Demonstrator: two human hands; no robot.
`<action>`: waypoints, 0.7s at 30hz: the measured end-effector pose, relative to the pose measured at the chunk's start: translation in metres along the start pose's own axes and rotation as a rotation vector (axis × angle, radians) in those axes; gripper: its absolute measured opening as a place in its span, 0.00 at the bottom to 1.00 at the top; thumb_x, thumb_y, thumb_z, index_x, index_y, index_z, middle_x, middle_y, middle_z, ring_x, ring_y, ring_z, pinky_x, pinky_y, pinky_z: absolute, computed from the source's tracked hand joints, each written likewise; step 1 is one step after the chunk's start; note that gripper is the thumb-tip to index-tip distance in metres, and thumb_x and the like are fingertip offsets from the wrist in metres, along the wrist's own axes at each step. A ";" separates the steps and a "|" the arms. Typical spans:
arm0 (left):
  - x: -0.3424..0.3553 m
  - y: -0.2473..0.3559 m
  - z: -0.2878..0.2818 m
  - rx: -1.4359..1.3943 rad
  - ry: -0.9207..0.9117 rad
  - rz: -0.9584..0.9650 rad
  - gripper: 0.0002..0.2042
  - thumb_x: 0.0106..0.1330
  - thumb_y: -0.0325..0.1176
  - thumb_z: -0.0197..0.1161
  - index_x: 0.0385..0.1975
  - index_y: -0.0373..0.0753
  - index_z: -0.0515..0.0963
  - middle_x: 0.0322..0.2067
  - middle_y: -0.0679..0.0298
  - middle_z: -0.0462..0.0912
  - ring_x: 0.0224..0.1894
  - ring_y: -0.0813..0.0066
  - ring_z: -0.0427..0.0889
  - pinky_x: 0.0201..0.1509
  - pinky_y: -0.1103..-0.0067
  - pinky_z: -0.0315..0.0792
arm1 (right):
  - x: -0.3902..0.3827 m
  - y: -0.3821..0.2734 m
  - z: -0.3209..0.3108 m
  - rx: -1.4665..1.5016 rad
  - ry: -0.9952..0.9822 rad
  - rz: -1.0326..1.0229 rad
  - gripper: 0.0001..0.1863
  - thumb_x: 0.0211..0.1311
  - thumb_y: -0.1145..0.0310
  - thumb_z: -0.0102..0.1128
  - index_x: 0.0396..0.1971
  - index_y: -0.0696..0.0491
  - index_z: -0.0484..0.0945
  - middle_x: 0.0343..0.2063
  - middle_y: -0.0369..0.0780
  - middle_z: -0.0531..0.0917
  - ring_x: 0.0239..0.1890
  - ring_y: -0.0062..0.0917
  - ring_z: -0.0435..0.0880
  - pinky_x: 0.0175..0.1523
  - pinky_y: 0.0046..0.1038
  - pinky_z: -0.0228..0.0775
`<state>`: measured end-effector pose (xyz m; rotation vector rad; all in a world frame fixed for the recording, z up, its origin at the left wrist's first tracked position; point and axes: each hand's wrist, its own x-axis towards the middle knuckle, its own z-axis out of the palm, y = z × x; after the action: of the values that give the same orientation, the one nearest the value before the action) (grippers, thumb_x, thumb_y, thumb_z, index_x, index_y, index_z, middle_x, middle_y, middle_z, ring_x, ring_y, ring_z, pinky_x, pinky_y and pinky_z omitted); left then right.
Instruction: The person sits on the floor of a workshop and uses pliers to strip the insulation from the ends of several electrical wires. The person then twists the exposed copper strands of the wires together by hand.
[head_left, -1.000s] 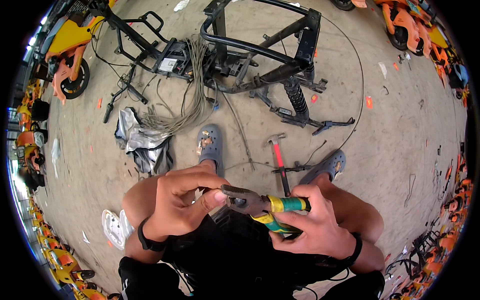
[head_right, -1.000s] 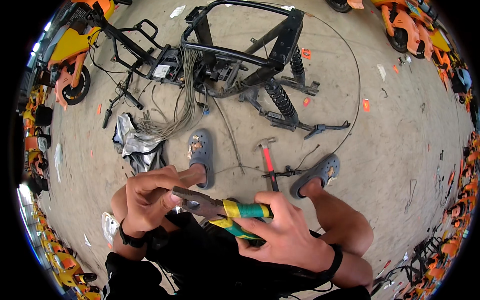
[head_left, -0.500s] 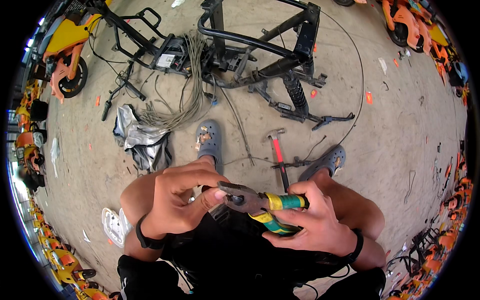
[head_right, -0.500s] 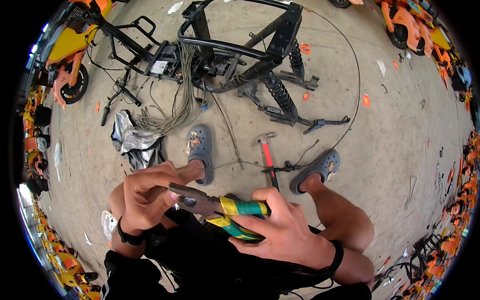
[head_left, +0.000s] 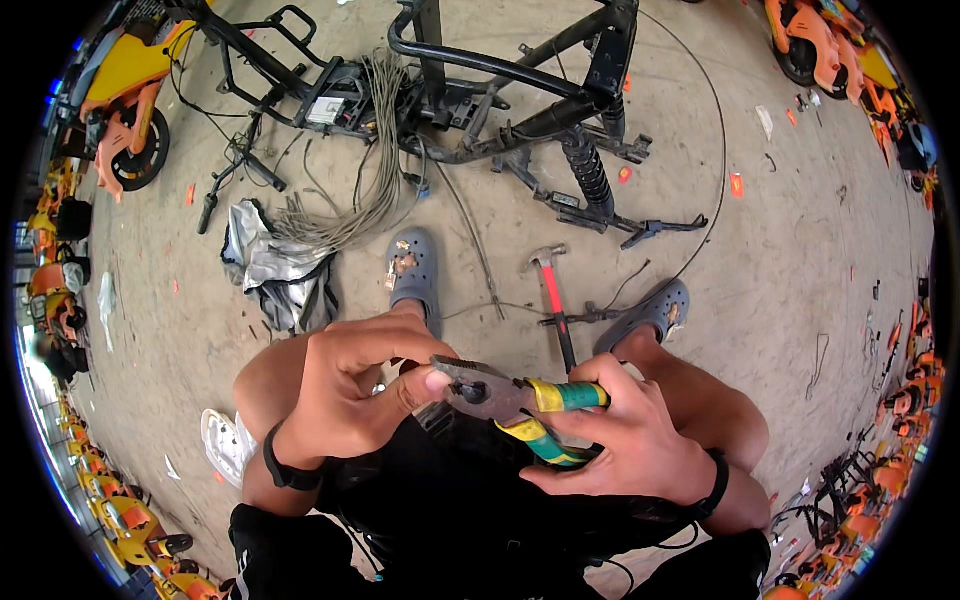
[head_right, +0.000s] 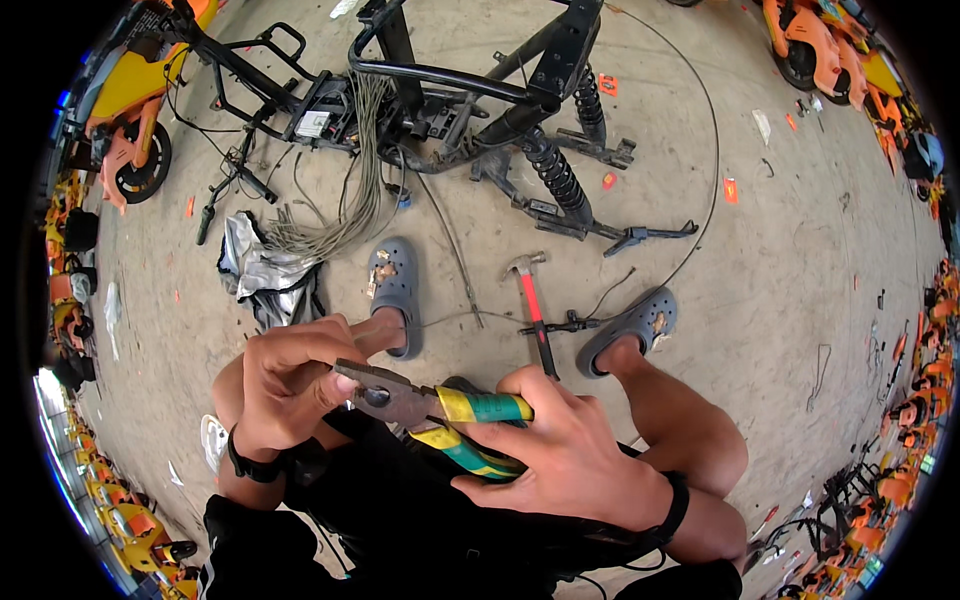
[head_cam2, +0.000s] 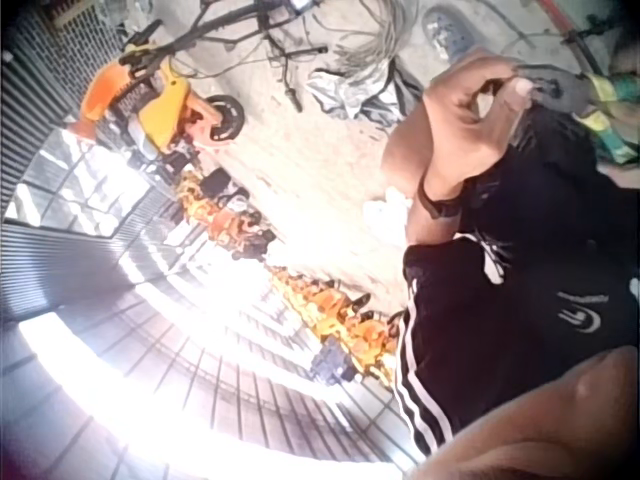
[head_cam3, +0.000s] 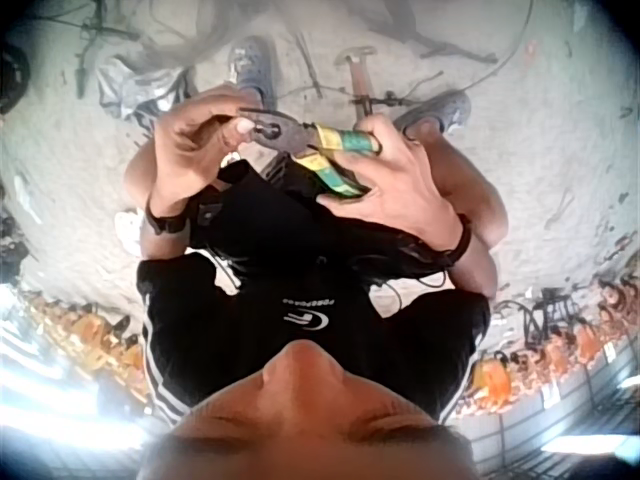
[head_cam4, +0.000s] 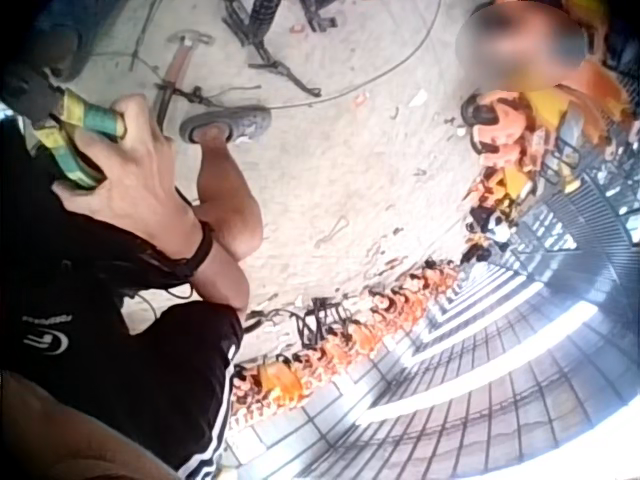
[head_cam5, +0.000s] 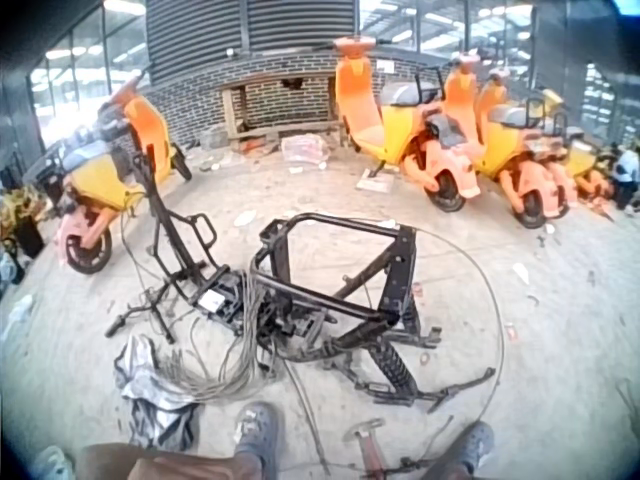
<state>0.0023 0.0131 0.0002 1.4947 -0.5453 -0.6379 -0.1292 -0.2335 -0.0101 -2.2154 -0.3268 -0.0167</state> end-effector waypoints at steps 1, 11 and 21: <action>0.000 0.000 0.000 0.001 0.001 -0.009 0.06 0.63 0.19 0.68 0.37 0.25 0.83 0.28 0.58 0.83 0.30 0.74 0.71 0.36 0.78 0.66 | 0.000 0.000 0.000 0.017 -0.004 0.005 0.26 0.35 0.57 0.81 0.39 0.49 0.86 0.38 0.40 0.73 0.27 0.27 0.79 0.27 0.25 0.74; 0.001 0.000 0.000 0.003 -0.007 -0.001 0.05 0.64 0.20 0.67 0.37 0.25 0.82 0.28 0.59 0.82 0.30 0.75 0.72 0.35 0.79 0.66 | 0.000 0.003 -0.010 0.169 -0.104 -0.001 0.27 0.39 0.74 0.63 0.47 0.49 0.85 0.36 0.41 0.72 0.19 0.28 0.75 0.23 0.27 0.70; 0.001 -0.002 0.000 0.019 -0.011 -0.004 0.05 0.62 0.21 0.69 0.36 0.27 0.83 0.29 0.58 0.83 0.29 0.74 0.72 0.35 0.79 0.66 | 0.002 -0.001 -0.016 0.188 -0.141 0.021 0.26 0.41 0.72 0.65 0.48 0.48 0.85 0.36 0.41 0.73 0.17 0.28 0.74 0.22 0.26 0.69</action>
<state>0.0031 0.0130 -0.0021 1.5115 -0.5583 -0.6456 -0.1260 -0.2450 0.0002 -2.0373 -0.3672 0.1755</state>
